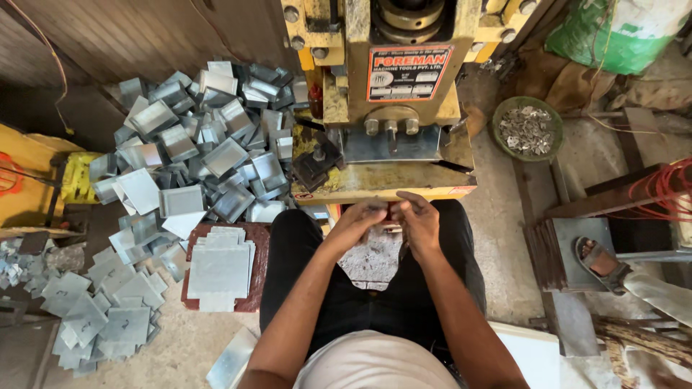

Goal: The person sits on the floor in a workshop and repeatedly places flat metal sheets into a hydraulic press machine. They operate the press to shape the metal, then remove the finished pieces and stack them on a wooden board to their left. The process is repeated continuously with a pile of raw metal sheets nearby.

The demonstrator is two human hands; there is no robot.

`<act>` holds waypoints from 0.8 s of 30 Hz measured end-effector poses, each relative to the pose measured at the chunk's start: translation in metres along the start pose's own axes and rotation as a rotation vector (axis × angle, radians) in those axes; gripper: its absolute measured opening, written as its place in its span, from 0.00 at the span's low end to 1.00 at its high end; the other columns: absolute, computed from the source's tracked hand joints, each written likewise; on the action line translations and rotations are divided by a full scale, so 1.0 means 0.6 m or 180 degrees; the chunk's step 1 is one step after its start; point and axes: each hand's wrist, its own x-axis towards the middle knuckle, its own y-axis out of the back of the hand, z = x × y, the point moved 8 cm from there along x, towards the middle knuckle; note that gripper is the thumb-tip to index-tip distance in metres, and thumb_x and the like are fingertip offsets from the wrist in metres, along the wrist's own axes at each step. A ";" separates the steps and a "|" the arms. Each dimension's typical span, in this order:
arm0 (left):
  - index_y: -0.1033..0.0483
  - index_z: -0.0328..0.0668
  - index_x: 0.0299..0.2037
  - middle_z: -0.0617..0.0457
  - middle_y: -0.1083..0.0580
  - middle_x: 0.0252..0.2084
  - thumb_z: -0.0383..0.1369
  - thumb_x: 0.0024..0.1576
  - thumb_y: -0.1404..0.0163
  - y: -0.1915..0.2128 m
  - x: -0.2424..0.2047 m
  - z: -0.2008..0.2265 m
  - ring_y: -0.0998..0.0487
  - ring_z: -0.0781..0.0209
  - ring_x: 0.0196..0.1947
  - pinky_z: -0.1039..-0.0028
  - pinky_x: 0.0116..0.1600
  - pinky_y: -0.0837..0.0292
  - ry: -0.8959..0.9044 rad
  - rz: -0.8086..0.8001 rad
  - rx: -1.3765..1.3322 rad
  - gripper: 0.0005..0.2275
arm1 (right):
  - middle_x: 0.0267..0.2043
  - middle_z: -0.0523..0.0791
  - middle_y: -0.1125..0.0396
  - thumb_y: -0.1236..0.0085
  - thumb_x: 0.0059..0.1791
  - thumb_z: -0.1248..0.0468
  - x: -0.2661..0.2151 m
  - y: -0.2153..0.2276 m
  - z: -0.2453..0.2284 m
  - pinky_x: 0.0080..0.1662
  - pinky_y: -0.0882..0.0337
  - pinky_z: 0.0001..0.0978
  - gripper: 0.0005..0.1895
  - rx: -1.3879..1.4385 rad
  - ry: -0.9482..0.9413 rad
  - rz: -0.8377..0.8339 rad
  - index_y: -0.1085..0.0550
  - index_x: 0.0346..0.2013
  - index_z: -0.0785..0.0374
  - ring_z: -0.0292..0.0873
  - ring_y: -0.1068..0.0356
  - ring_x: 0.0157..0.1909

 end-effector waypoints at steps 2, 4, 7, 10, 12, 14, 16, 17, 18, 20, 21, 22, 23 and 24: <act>0.28 0.41 0.51 0.55 0.26 0.25 0.45 0.58 0.48 0.001 0.047 0.020 0.35 0.69 0.13 0.77 0.17 0.42 -0.0094 0.0130 -0.0033 0.19 | 0.34 0.47 0.28 0.40 0.52 0.57 -0.006 0.017 -0.001 0.34 0.31 0.25 0.18 -0.0151 -0.0053 0.0090 0.25 0.49 0.68 0.37 0.31 0.31; 0.30 0.36 0.45 0.54 0.27 0.23 0.46 0.61 0.48 -0.010 0.092 0.004 0.36 0.68 0.12 0.76 0.17 0.43 0.0062 0.0302 -0.0622 0.18 | 0.35 0.47 0.30 0.45 0.57 0.53 -0.008 0.012 0.002 0.36 0.31 0.27 0.20 0.0160 0.0057 -0.0059 0.25 0.49 0.71 0.38 0.32 0.33; 0.31 0.29 0.37 0.51 0.31 0.19 0.44 0.66 0.49 -0.031 0.145 -0.040 0.38 0.66 0.13 0.75 0.18 0.49 0.0379 0.0458 -0.1905 0.19 | 0.35 0.49 0.28 0.58 0.59 0.45 -0.002 0.012 -0.005 0.38 0.29 0.33 0.28 0.0378 -0.0059 -0.0128 0.26 0.47 0.71 0.41 0.30 0.33; 0.32 0.35 0.35 0.52 0.33 0.17 0.41 0.67 0.52 -0.054 0.141 -0.049 0.39 0.66 0.10 0.75 0.17 0.49 0.0117 0.0147 -0.2213 0.16 | 0.36 0.51 0.28 0.66 0.59 0.40 -0.001 0.016 -0.013 0.41 0.28 0.37 0.33 0.0846 -0.0334 -0.0210 0.28 0.49 0.70 0.45 0.29 0.37; 0.32 0.31 0.36 0.53 0.33 0.17 0.42 0.73 0.53 -0.060 0.097 -0.029 0.40 0.68 0.10 0.76 0.18 0.48 -0.0254 -0.0324 -0.2127 0.19 | 0.40 0.48 0.29 0.65 0.58 0.41 -0.004 0.028 -0.022 0.44 0.28 0.39 0.31 0.1152 -0.0436 -0.0086 0.30 0.53 0.66 0.46 0.29 0.41; 0.31 0.35 0.45 0.50 0.31 0.20 0.40 0.65 0.53 -0.044 0.030 -0.030 0.34 0.63 0.13 0.74 0.17 0.46 0.0019 -0.0105 -0.1255 0.13 | 0.47 0.44 0.28 0.60 0.55 0.45 -0.007 0.050 -0.038 0.47 0.28 0.41 0.25 0.1328 -0.0457 0.0240 0.31 0.57 0.59 0.44 0.28 0.47; 0.31 0.36 0.52 0.48 0.28 0.27 0.40 0.59 0.52 -0.010 -0.005 -0.009 0.27 0.59 0.21 0.71 0.21 0.37 0.0277 0.0308 -0.0752 0.17 | 0.45 0.47 0.30 0.61 0.56 0.38 -0.002 0.070 -0.069 0.51 0.26 0.47 0.28 0.1534 -0.0422 0.0219 0.34 0.50 0.60 0.48 0.28 0.47; 0.31 0.35 0.55 0.47 0.25 0.33 0.41 0.58 0.52 0.010 -0.011 0.003 0.23 0.57 0.27 0.68 0.25 0.29 0.0404 0.0607 -0.0684 0.20 | 0.43 0.48 0.30 0.61 0.56 0.35 0.002 0.080 -0.081 0.52 0.25 0.49 0.30 0.1637 -0.0413 0.0211 0.35 0.46 0.60 0.50 0.27 0.47; 0.32 0.34 0.57 0.46 0.23 0.39 0.43 0.56 0.52 0.025 -0.025 0.009 0.19 0.55 0.33 0.65 0.30 0.21 0.0547 0.0912 -0.0636 0.24 | 0.47 0.48 0.31 0.58 0.57 0.40 0.006 0.075 -0.102 0.55 0.27 0.46 0.28 0.1491 -0.0153 -0.0161 0.34 0.55 0.62 0.48 0.29 0.50; 0.35 0.36 0.61 0.45 0.23 0.47 0.54 0.56 0.59 0.036 -0.035 0.041 0.18 0.51 0.39 0.58 0.37 0.18 0.0558 0.0771 -0.1351 0.31 | 0.54 0.47 0.33 0.50 0.60 0.50 0.010 0.045 -0.142 0.61 0.31 0.40 0.30 0.1192 0.0401 -0.0926 0.32 0.72 0.64 0.43 0.32 0.54; 0.37 0.38 0.62 0.44 0.24 0.50 0.60 0.56 0.63 0.041 -0.038 0.057 0.17 0.49 0.42 0.55 0.40 0.16 0.0539 0.0692 -0.1704 0.35 | 0.58 0.47 0.35 0.47 0.57 0.53 0.008 0.040 -0.142 0.62 0.30 0.42 0.30 0.1151 0.0338 -0.0738 0.36 0.72 0.61 0.44 0.32 0.58; 0.39 0.35 0.65 0.40 0.25 0.51 0.61 0.55 0.61 0.038 -0.040 0.078 0.18 0.48 0.43 0.54 0.42 0.17 0.0316 0.0498 -0.1885 0.38 | 0.61 0.47 0.36 0.45 0.54 0.57 0.007 0.027 -0.142 0.63 0.29 0.44 0.32 0.1113 0.0297 -0.0551 0.40 0.72 0.59 0.45 0.32 0.61; 0.40 0.31 0.67 0.36 0.26 0.52 0.63 0.55 0.60 0.035 -0.041 0.095 0.18 0.47 0.44 0.53 0.45 0.17 0.0092 0.0302 -0.2062 0.41 | 0.64 0.46 0.38 0.42 0.50 0.60 0.004 0.013 -0.144 0.64 0.29 0.46 0.36 0.1073 0.0258 -0.0364 0.44 0.71 0.56 0.46 0.32 0.64; 0.42 0.28 0.69 0.33 0.27 0.52 0.64 0.55 0.58 0.029 -0.044 0.106 0.19 0.45 0.45 0.52 0.47 0.17 -0.0120 0.0098 -0.2237 0.44 | 0.63 0.49 0.38 0.43 0.51 0.61 -0.003 -0.001 -0.146 0.58 0.29 0.49 0.37 0.1041 0.0200 -0.0206 0.49 0.71 0.53 0.50 0.31 0.59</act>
